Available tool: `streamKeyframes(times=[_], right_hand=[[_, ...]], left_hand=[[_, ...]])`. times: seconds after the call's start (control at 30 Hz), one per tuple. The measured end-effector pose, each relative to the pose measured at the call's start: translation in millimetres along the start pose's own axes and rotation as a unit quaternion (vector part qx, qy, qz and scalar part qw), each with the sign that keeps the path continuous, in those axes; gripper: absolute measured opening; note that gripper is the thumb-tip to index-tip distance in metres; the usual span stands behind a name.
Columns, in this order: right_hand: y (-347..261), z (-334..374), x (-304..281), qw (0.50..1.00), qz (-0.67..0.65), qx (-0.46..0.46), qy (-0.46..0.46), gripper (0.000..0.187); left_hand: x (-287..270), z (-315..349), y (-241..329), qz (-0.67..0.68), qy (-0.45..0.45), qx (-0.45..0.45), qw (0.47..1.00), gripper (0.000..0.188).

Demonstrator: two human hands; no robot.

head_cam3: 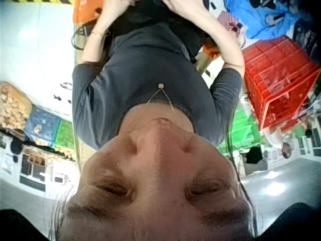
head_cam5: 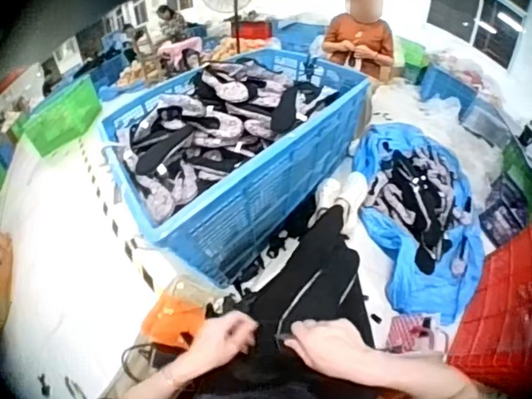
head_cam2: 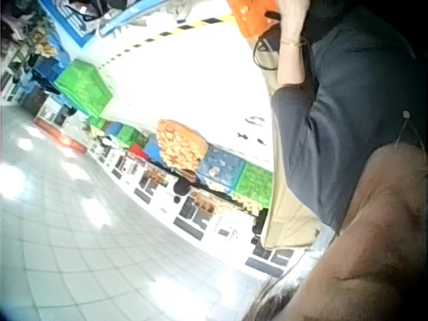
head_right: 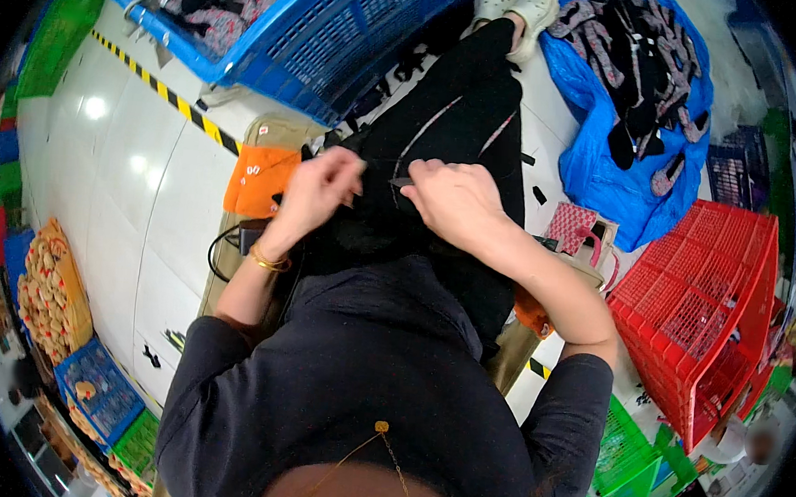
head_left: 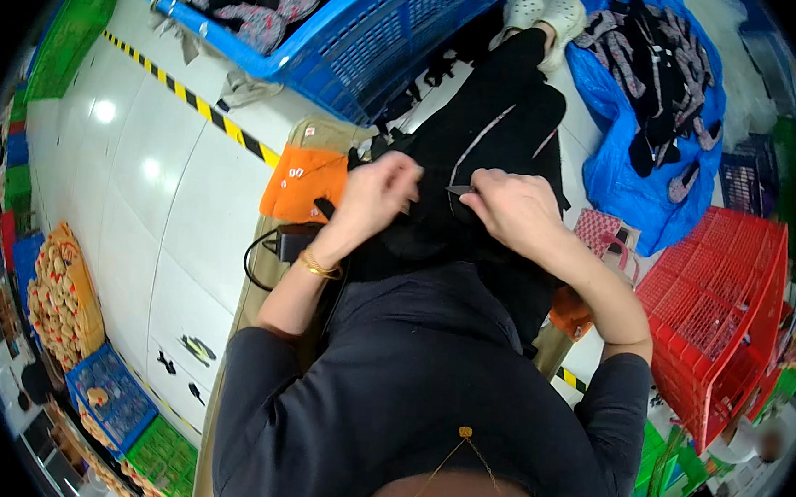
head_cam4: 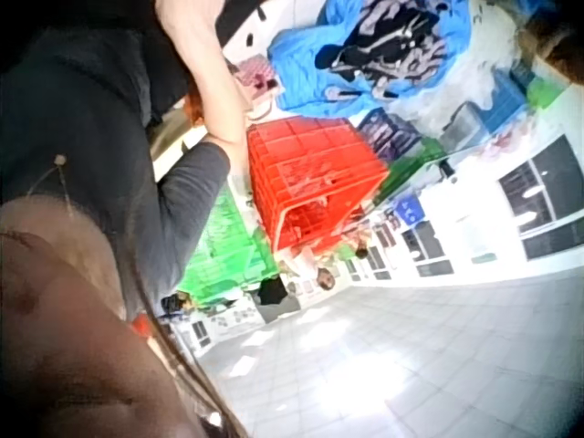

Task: The person sits on a low stool and repeatedly picks up floral-patterned slippers from a blue crate. They use small scissors to trim loose threads and excess fabric from the slipper edges, then place the finished items into a red crate.

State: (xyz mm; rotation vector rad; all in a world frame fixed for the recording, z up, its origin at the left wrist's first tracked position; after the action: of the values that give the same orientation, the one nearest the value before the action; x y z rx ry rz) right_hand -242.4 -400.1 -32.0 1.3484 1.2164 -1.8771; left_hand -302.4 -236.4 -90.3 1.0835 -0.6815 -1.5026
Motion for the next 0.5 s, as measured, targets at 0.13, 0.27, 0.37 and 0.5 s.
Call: streamKeyframes(times=[0.13, 0.27, 0.37, 0.5], right_hand=[[67.9, 47.9, -26.4, 0.957, -0.152, 0.164, 0.183, 0.052], [160.3, 76.2, 28.5, 0.834, -0.325, 0.246, 0.371, 0.044], [158.3, 58.6, 33.5, 0.661, -0.586, 0.302, 0.358, 0.039], [149.9, 62.0, 12.3, 0.604, -0.613, 0.307, 0.406, 0.034]], left_hand=[[-39.0, -5.4, 59.1, -0.376, 0.252, 0.299, 0.840, 0.032], [15.7, -58.2, 99.5, -0.189, 0.009, 0.173, 0.967, 0.046], [69.8, -116.0, 100.5, -0.155, -0.066, 0.214, 0.962, 0.049], [115.3, -122.8, 126.9, -0.033, -0.256, 0.132, 0.957, 0.038]])
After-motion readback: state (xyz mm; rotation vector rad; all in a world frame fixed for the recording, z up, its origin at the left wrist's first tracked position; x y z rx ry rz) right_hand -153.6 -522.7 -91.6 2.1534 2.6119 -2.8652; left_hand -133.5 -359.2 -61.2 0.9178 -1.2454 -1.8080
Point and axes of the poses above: each hand's wrist, its own z-axis away from the middle knuckle, its own x-axis out of the palm, y = z × x, the point moved 7 cm from there along -z, towards the middle knuckle, and after that the axes turned 8 degrees about -x, right-handed, at the moved point
